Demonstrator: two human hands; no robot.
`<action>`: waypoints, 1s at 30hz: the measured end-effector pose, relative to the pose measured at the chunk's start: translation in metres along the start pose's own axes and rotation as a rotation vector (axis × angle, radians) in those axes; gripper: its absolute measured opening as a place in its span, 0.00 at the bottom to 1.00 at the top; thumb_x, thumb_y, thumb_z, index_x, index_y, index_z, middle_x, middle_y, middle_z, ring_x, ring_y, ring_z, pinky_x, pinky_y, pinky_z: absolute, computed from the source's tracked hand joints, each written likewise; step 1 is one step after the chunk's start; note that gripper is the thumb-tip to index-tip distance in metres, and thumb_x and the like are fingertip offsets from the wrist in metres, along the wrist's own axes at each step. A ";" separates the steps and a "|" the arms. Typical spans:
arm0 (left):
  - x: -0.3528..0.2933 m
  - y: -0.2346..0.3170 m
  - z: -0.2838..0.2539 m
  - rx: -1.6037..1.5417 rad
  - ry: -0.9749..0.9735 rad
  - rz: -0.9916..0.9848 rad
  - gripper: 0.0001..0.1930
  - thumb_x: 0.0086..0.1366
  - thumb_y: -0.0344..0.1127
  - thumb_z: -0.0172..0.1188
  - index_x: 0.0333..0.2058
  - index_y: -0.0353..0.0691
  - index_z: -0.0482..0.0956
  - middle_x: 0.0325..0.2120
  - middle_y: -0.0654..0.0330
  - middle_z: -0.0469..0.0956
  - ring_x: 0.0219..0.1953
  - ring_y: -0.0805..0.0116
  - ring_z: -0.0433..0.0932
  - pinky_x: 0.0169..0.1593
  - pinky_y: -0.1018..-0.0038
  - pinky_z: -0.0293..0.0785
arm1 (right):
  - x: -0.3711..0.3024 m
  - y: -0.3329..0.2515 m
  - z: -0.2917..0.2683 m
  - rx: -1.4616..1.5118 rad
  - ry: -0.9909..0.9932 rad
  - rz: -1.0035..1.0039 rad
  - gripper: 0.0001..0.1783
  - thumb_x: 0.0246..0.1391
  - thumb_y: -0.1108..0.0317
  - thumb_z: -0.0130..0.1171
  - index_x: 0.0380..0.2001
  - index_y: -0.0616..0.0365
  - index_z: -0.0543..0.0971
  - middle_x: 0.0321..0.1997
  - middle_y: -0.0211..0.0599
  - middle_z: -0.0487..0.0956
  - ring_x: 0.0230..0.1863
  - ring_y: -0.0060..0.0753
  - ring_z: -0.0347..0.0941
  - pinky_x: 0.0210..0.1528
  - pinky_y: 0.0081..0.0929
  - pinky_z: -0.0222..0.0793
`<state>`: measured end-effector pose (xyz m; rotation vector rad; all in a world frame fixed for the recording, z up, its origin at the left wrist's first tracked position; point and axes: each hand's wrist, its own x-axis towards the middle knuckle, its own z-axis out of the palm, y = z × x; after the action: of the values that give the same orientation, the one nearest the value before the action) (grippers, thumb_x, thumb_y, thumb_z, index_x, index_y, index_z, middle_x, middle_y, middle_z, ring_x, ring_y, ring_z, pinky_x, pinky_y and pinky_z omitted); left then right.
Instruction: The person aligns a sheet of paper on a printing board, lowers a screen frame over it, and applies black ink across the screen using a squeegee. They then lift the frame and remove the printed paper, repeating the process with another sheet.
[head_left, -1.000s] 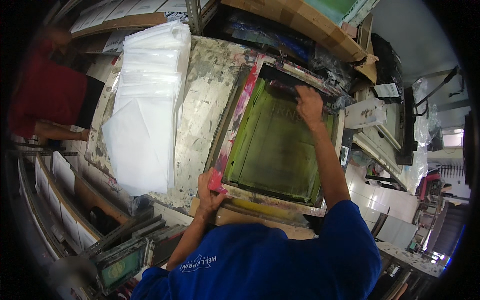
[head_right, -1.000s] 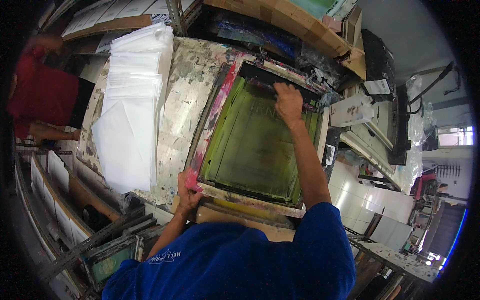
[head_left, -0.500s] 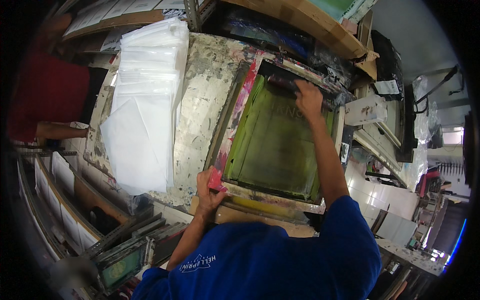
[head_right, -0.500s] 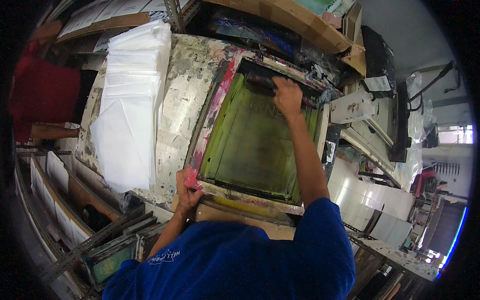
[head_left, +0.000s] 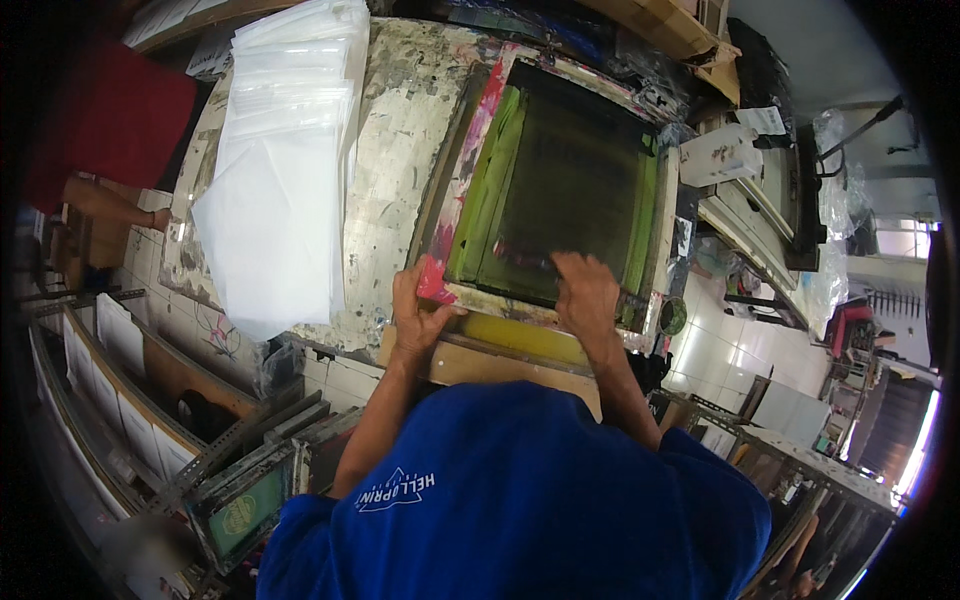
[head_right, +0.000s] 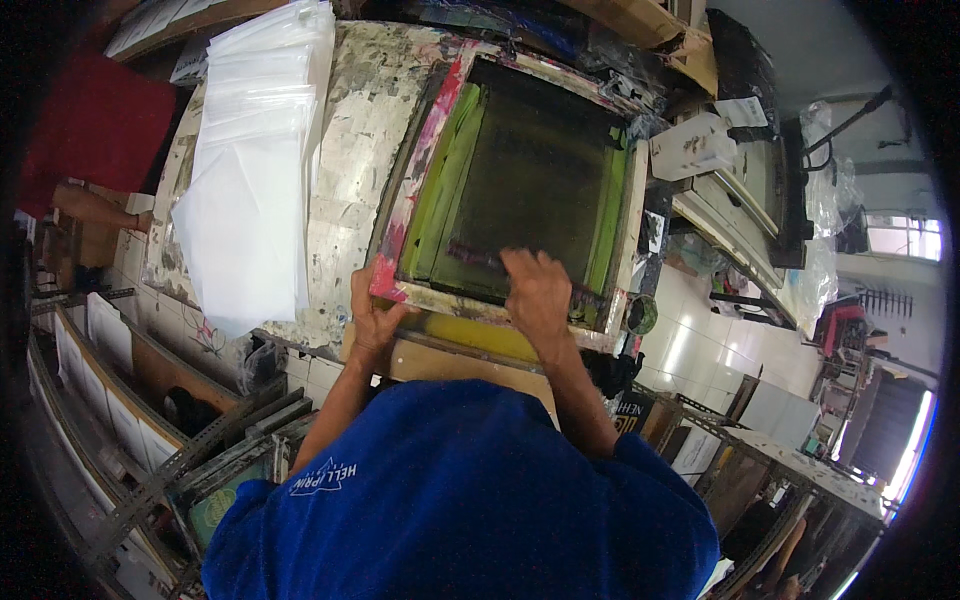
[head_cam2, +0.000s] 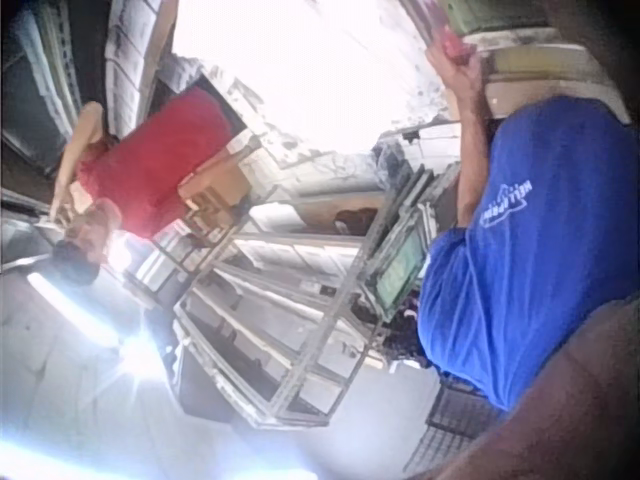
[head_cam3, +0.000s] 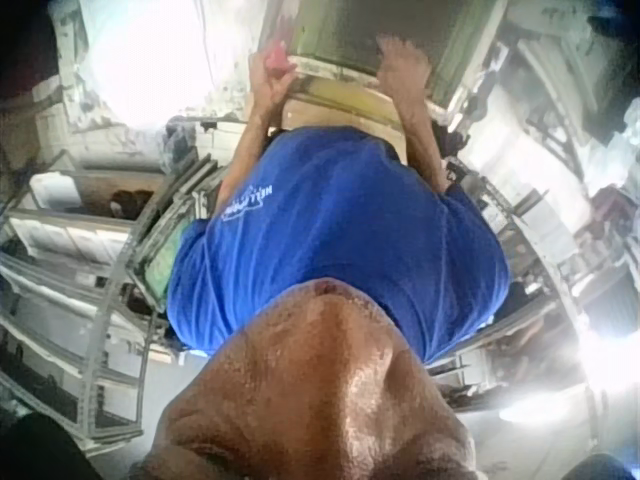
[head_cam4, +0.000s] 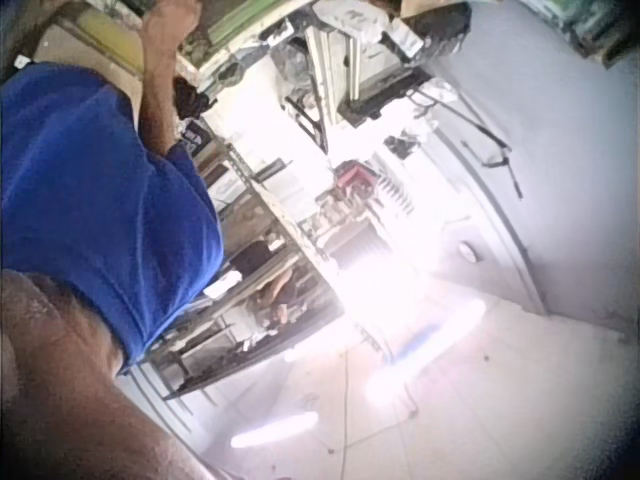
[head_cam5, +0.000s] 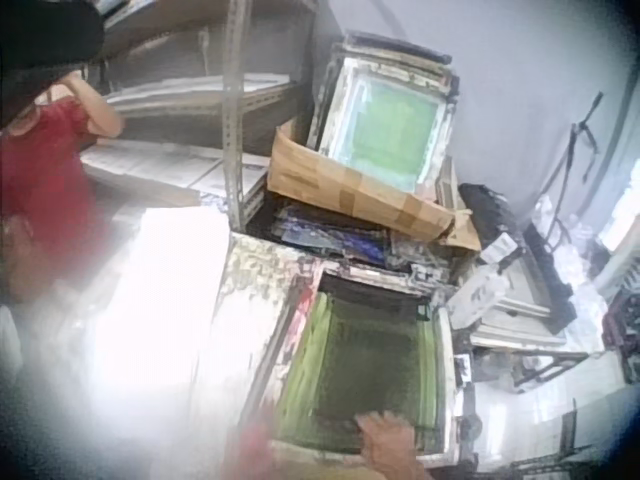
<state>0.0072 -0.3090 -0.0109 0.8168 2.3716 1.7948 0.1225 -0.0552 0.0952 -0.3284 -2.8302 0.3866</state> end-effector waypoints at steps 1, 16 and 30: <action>0.000 -0.001 0.001 -0.002 0.005 -0.002 0.51 0.39 0.42 0.84 0.63 0.32 0.70 0.47 0.52 0.76 0.50 0.52 0.72 0.56 0.61 0.69 | -0.006 -0.006 -0.006 0.029 -0.029 0.008 0.23 0.40 0.80 0.62 0.45 0.56 0.81 0.40 0.42 0.81 0.39 0.52 0.76 0.41 0.45 0.72; 0.005 -0.005 0.002 0.131 0.024 0.092 0.50 0.34 0.46 0.84 0.60 0.34 0.74 0.62 0.47 0.71 0.60 0.45 0.69 0.63 0.56 0.67 | -0.003 -0.002 0.002 -0.004 -0.329 0.079 0.55 0.40 0.69 0.76 0.73 0.43 0.63 0.56 0.48 0.76 0.57 0.50 0.72 0.61 0.50 0.59; 0.002 -0.009 -0.005 0.199 -0.057 -0.020 0.45 0.34 0.31 0.80 0.58 0.35 0.78 0.64 0.45 0.68 0.63 0.45 0.67 0.66 0.56 0.65 | 0.117 0.117 0.069 -0.130 -0.023 0.135 0.51 0.28 0.64 0.70 0.66 0.40 0.72 0.49 0.40 0.72 0.55 0.46 0.67 0.58 0.55 0.55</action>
<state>0.0001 -0.3138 -0.0171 0.8474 2.5413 1.5243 0.0142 0.0690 0.0242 -0.5468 -2.8708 0.2348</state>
